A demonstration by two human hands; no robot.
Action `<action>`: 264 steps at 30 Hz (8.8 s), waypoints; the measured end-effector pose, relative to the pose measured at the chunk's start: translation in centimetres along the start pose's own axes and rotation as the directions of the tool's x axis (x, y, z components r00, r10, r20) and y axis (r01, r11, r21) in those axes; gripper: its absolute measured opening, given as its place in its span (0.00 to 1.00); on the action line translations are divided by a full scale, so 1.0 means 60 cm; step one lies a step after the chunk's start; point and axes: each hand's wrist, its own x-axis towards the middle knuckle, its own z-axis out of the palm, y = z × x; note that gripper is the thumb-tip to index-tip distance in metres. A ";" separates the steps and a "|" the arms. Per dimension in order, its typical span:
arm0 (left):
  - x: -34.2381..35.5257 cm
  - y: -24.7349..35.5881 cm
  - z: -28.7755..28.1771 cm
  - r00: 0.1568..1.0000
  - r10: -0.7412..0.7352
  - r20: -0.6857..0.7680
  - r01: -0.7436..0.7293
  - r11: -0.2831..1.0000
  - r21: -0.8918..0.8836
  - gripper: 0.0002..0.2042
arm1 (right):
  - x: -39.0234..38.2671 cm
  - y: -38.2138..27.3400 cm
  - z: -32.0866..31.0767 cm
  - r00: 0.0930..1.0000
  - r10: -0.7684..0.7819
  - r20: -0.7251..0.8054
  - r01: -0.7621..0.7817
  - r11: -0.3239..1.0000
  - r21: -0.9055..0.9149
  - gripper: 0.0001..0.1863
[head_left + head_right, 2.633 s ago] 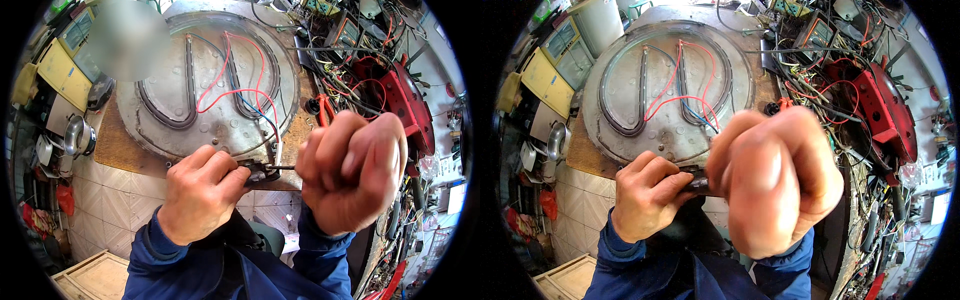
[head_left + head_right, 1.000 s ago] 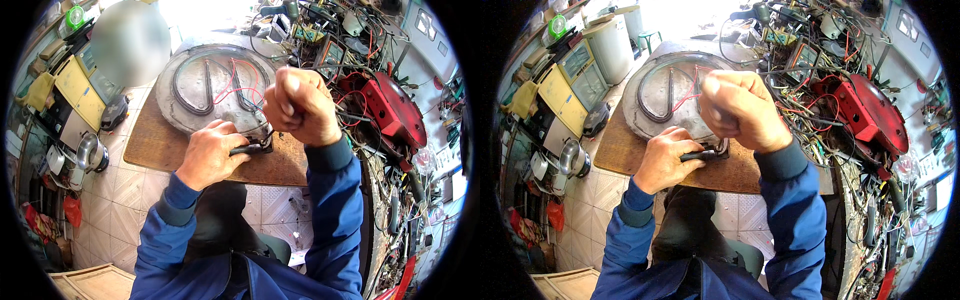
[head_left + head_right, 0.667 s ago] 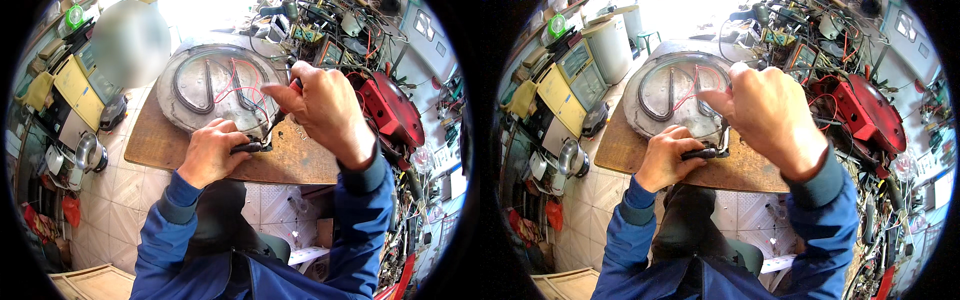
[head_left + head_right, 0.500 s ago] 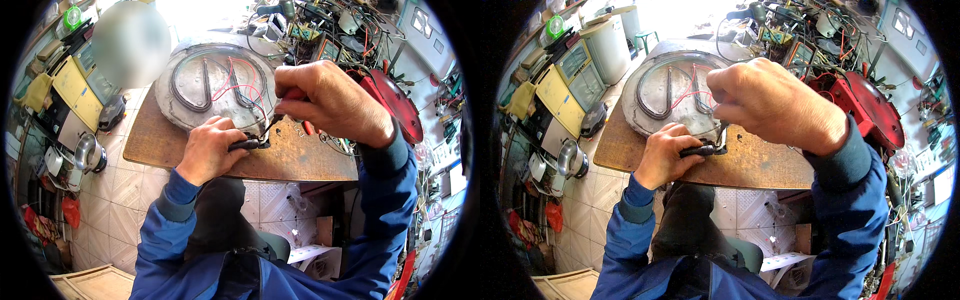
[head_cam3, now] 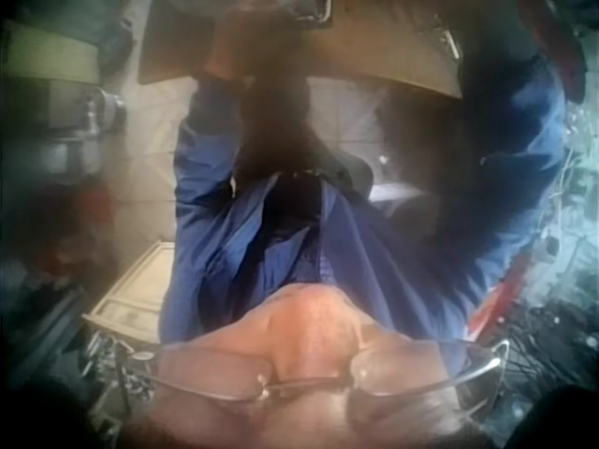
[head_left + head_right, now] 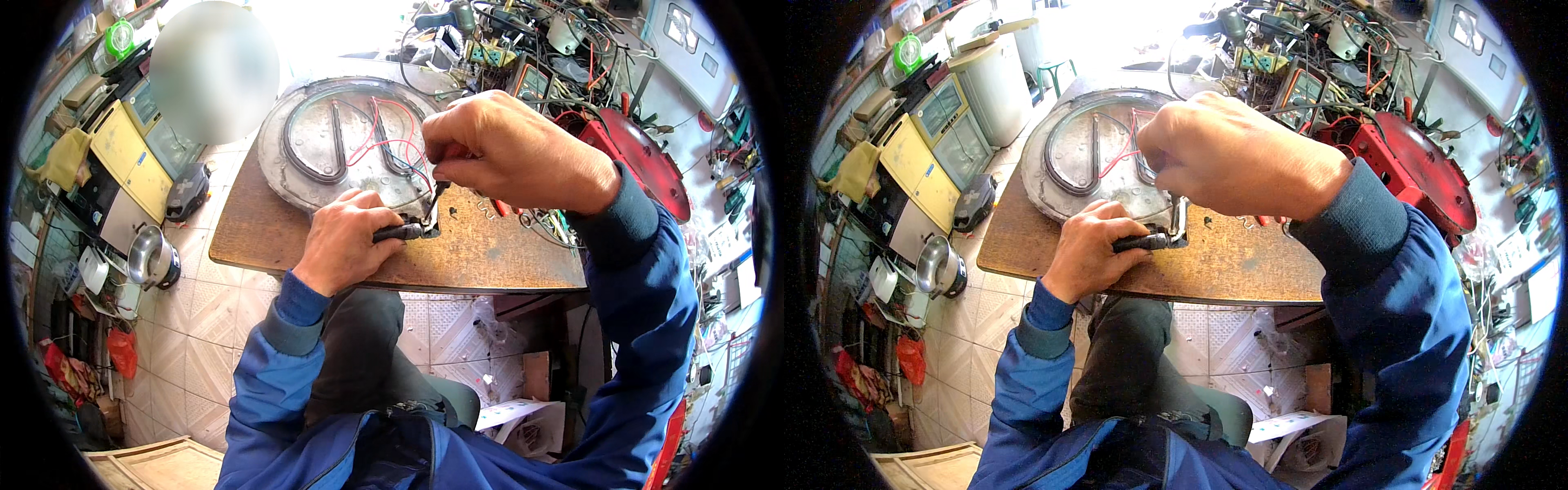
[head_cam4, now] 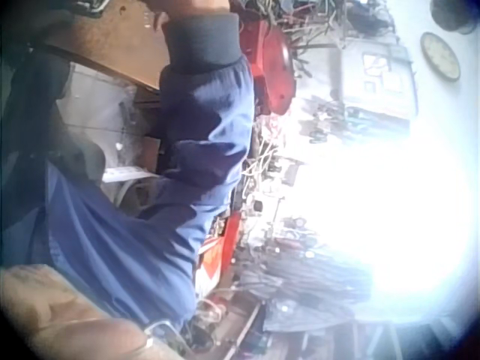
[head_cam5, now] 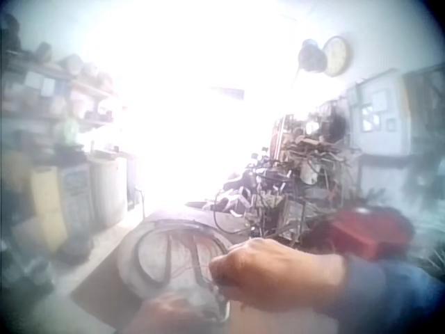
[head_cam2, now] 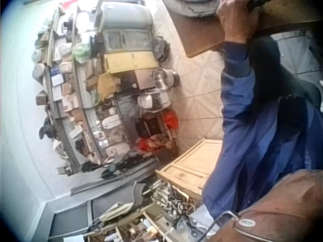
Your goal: The person works on a circular metal heating element, using a multimeter to test the electrical continuity of the heating coils. They then use a screwdriver to open a small black plastic component and manipulate the internal wires.
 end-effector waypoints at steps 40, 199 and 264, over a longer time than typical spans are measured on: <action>0.002 0.004 0.000 1.000 0.002 -0.002 -0.002 1.000 0.015 0.13 | -0.022 0.014 0.003 1.000 0.014 0.014 -0.015 0.996 0.088 0.07; 0.148 0.051 0.025 0.770 -0.299 0.564 0.079 0.922 0.380 0.18 | -0.118 0.116 0.298 0.775 0.619 -0.128 -0.243 0.478 0.844 0.20; 0.066 0.085 0.090 0.992 0.105 -0.075 -0.085 0.971 0.224 0.07 | -0.142 0.107 0.266 0.648 0.717 0.257 -0.024 -0.318 0.948 0.15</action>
